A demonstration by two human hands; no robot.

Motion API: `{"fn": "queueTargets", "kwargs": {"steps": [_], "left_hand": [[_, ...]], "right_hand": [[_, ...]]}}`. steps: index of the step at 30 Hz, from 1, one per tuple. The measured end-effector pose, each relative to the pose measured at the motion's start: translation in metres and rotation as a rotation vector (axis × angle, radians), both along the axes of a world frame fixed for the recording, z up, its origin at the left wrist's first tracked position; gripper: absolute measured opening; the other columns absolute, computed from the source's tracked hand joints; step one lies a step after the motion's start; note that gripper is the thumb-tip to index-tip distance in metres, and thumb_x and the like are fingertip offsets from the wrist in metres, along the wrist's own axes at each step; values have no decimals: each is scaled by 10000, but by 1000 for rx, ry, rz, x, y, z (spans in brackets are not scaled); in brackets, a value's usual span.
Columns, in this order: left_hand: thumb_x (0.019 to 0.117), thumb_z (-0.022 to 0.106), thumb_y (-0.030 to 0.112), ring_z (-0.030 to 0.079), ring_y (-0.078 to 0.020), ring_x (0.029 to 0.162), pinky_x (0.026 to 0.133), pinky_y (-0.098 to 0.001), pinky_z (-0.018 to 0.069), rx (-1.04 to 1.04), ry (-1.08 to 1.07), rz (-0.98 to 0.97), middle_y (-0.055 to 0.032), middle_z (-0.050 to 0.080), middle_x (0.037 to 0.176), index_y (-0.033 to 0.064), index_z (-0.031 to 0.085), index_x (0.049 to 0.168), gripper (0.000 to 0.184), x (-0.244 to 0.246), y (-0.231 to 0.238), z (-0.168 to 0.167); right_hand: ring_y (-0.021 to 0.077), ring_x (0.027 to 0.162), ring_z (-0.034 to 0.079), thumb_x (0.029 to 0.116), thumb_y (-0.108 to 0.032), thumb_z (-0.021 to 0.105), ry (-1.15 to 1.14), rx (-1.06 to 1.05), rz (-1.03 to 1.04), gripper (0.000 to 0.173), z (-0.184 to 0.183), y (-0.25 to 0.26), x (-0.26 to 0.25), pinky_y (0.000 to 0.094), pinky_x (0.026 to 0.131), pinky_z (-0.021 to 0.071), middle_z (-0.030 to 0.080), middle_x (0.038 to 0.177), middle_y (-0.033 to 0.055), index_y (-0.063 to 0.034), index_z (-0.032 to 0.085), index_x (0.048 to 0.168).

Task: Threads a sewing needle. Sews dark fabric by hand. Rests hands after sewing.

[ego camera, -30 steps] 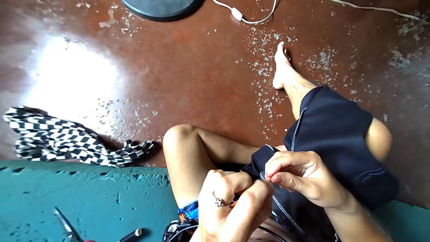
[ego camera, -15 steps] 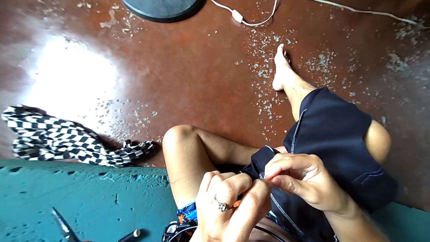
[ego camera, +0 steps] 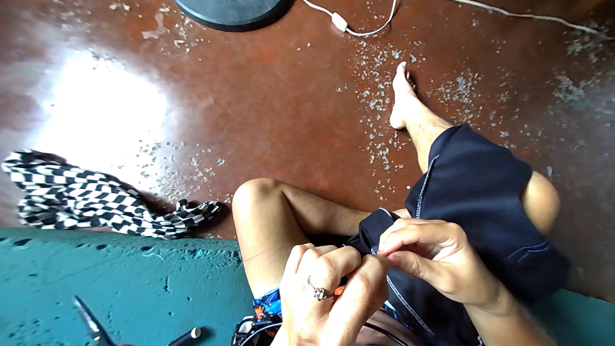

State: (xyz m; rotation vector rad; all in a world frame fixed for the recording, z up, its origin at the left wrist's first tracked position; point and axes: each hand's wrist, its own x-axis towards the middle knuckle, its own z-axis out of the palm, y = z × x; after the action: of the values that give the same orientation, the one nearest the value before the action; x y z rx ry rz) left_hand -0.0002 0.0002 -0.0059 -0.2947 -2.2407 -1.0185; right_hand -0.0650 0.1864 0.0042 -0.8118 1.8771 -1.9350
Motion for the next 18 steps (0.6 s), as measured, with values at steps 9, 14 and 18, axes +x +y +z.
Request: {"fn": "queueTargets", "kwargs": {"steps": [9,14,18], "left_hand": [[976,657,192,490,-100,790,756,-212,374,-2,-3,6,-13,520,880,142,636,967,54,0,0,0],[970,664,191,486,-99,785,749,-211,373,-8,-2,9,-12,521,879,141,637,963,57,-1,1,0],[975,658,192,485,-98,784,749,-212,370,-7,-5,9,-14,524,877,138,640,960,59,-1,1,0]], "right_hand": [[-78,856,628,1004,-132,659,15,12,-25,126,1,0,0,81,732,519,728,995,-40,-33,734,1019],[-68,866,633,1001,-125,663,32,25,-35,125,1,-1,1,88,752,526,728,997,-29,-26,735,1023],[-65,874,635,1002,-125,662,47,33,-41,126,1,-1,1,92,759,528,729,999,-25,-24,735,1021]]}}
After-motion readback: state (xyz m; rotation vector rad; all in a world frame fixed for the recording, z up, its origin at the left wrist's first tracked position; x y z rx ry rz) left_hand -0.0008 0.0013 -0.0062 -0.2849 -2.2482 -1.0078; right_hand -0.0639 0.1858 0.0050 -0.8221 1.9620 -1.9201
